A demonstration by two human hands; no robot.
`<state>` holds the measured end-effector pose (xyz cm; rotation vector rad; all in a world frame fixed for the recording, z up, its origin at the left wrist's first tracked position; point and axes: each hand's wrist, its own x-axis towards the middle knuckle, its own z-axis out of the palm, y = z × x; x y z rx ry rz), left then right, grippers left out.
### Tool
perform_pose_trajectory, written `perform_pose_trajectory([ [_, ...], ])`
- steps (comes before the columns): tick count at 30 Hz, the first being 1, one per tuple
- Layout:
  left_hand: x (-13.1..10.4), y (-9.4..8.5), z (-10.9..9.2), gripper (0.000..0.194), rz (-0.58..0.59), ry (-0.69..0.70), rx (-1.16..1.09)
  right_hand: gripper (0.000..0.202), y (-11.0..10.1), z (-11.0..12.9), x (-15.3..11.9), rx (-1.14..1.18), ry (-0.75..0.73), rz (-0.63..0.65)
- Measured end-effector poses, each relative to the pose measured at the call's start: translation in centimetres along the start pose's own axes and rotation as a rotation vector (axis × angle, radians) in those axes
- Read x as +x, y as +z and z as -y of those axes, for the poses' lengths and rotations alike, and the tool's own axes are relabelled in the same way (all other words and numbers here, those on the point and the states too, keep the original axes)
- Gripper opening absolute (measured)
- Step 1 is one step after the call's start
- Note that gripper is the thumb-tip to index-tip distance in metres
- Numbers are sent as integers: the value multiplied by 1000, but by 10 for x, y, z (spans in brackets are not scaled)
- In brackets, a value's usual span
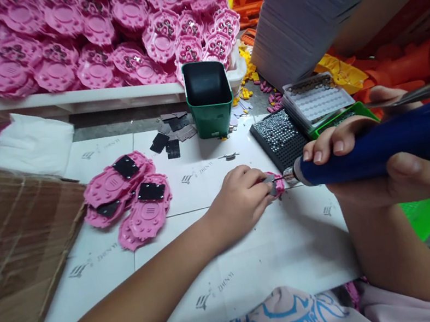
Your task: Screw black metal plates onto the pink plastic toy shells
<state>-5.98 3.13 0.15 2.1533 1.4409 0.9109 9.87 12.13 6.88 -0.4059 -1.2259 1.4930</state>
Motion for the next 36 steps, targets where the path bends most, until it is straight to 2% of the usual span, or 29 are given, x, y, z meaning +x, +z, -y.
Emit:
perform_pose_trajectory([
  [11,0,0,0,18,19,-15,12,44,-3,-1,1,13,-6,17],
  [16,1,0,-1,18,18,-17,9,45,-1,-2,0,-17,-31,68],
  [21,1,1,-2,18,6,-49,-18,19,5,-5,3,-107,-51,171],
  [23,1,2,-2,18,-7,-56,-27,19,7,-7,6,-123,-56,192],
  [27,1,3,-3,17,-19,-76,-41,36,7,-11,8,-91,-17,163],
  [30,2,4,-2,16,-12,-84,-29,26,5,-13,7,-128,9,176],
  [33,2,3,-1,14,-1,-88,-13,26,3,-13,4,-161,32,195],
  [36,1,3,1,14,-2,-72,-14,26,3,-10,2,-108,66,128],
])
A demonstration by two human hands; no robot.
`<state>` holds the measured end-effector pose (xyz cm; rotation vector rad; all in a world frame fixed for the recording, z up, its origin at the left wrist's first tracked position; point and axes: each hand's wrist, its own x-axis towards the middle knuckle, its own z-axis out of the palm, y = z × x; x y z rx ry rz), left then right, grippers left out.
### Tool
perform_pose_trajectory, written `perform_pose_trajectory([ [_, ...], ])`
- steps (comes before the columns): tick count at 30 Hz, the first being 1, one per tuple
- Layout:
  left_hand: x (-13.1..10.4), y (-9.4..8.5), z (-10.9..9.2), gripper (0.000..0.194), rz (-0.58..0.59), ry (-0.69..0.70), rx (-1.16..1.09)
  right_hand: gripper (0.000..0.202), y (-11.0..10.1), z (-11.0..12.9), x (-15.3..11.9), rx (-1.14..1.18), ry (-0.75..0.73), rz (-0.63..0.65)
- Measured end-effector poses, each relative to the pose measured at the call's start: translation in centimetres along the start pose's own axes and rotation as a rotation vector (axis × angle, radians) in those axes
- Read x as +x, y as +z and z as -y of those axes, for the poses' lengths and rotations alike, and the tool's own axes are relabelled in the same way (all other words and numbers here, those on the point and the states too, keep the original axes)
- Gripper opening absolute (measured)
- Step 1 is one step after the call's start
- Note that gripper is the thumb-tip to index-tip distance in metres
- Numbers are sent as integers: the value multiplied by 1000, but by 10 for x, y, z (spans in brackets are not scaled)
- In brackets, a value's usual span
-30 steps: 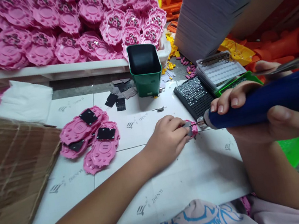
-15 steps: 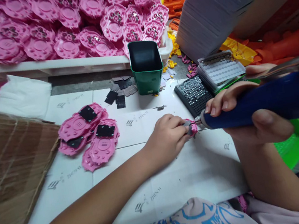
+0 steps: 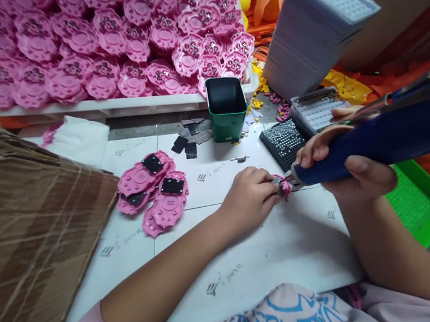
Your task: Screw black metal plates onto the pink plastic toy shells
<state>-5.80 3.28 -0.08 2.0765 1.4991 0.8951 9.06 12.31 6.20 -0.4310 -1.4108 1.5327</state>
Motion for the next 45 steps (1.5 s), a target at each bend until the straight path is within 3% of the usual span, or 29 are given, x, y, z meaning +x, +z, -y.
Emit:
perform_pose_trajectory([
  [4,-3,1,1,17,-35,3,34,25,-2,11,7,58,-20,-143],
  [7,-5,0,0,21,-57,-11,59,22,-6,16,19,12,-115,-254],
  [12,-6,-2,-3,19,-18,-22,79,20,-14,1,36,-100,-209,-489],
  [15,-6,-4,-4,16,4,-29,64,15,-18,-8,39,-87,-247,-557],
  [18,-6,-5,-4,34,50,-46,47,11,-21,-11,38,-77,-241,-568],
  [22,-5,-6,-4,40,124,-58,74,19,-20,-12,41,-74,-265,-601],
  [27,-6,-2,-1,35,116,-56,99,28,-19,-13,43,-96,-273,-604],
  [36,-6,-2,-1,20,68,-91,99,18,-21,-11,38,-91,-250,-563],
  [45,-5,-4,-4,29,112,-89,112,16,-21,-14,38,-69,-300,-556],
])
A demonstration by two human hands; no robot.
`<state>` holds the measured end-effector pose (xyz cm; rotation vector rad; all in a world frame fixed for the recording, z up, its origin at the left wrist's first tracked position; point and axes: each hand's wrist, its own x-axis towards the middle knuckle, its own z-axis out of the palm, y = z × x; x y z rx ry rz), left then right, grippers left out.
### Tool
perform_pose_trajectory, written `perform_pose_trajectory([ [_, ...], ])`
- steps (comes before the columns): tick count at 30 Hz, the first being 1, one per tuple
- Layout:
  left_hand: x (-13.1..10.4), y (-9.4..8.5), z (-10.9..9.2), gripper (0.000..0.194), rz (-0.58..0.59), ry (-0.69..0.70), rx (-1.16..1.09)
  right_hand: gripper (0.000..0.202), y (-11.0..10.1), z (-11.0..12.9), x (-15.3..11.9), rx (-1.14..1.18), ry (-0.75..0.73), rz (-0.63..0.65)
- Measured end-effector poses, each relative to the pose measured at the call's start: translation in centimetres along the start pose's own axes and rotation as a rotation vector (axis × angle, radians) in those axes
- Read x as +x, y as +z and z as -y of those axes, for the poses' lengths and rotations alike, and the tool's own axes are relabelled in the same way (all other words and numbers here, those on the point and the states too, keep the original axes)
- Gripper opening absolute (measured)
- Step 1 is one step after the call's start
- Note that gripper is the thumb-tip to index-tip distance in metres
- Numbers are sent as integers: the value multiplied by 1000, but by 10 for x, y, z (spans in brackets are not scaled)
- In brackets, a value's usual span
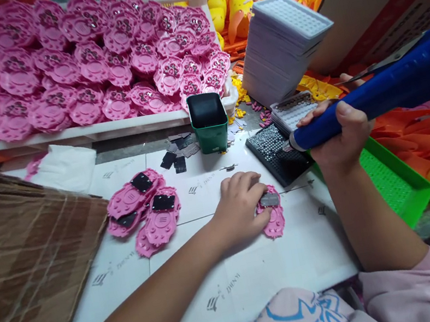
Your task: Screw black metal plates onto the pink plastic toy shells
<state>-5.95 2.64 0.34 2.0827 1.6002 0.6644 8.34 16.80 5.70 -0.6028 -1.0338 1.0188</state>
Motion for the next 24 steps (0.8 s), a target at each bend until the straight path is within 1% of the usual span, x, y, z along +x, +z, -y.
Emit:
perform_pose_trajectory([
  [6,0,-1,0,31,18,20,14,15,-1,0,-1,7,13,24],
  [15,1,-1,0,29,26,22,13,31,3,-1,1,-46,24,23],
  [19,2,-3,-1,24,33,21,2,28,4,-1,2,-44,38,-19],
  [22,2,-3,-1,23,30,21,-3,25,2,2,3,-3,30,0],
  [24,2,-2,-1,22,21,20,0,23,0,9,4,14,24,12],
])
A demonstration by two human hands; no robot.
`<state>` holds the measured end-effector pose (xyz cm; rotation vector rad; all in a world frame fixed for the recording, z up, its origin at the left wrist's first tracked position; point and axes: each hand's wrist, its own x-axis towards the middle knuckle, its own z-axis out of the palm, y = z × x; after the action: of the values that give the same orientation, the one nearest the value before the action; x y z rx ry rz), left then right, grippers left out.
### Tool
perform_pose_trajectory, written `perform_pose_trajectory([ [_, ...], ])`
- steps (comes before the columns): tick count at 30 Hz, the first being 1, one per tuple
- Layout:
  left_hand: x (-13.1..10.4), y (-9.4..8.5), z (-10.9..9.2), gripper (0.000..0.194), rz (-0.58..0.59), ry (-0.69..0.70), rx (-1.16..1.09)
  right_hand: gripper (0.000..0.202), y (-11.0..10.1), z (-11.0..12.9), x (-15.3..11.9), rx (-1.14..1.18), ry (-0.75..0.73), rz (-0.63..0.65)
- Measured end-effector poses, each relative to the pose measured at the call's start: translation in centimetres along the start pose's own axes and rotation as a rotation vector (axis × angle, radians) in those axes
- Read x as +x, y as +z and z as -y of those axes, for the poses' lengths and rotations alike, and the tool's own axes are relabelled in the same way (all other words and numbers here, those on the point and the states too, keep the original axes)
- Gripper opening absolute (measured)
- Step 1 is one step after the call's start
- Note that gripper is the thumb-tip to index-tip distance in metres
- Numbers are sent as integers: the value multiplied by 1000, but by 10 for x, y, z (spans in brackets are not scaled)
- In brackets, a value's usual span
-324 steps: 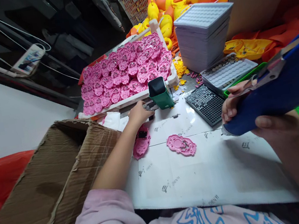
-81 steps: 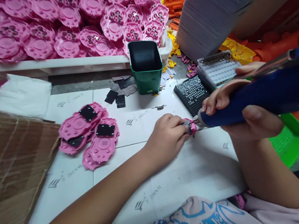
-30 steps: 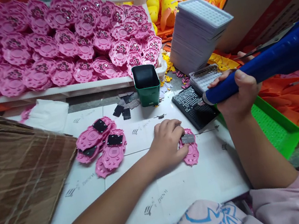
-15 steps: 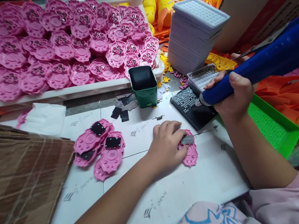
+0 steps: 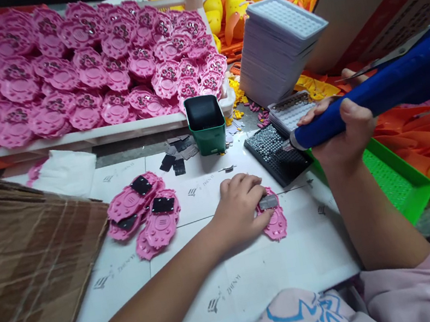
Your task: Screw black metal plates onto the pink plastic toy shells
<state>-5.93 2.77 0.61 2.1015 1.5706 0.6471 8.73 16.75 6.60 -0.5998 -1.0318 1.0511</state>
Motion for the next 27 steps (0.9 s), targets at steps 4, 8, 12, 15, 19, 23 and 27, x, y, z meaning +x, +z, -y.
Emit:
perform_pose_trajectory([
  [4,-1,3,0,22,-40,-28,24,28,-4,21,-6,59,15,79],
  [8,-2,5,2,22,-93,-72,36,31,-3,34,-22,115,136,214],
  [12,-1,4,2,24,-101,-87,48,25,1,32,-39,226,276,348],
  [15,-1,4,1,24,-93,-93,63,37,0,25,-44,255,303,375],
  [19,-1,4,-1,24,-81,-101,65,41,-2,20,-45,246,281,408],
  [23,-1,3,-1,24,-75,-108,68,40,-4,18,-44,246,261,457],
  [27,-1,3,-2,24,-57,-117,61,41,-5,19,-44,251,238,485],
])
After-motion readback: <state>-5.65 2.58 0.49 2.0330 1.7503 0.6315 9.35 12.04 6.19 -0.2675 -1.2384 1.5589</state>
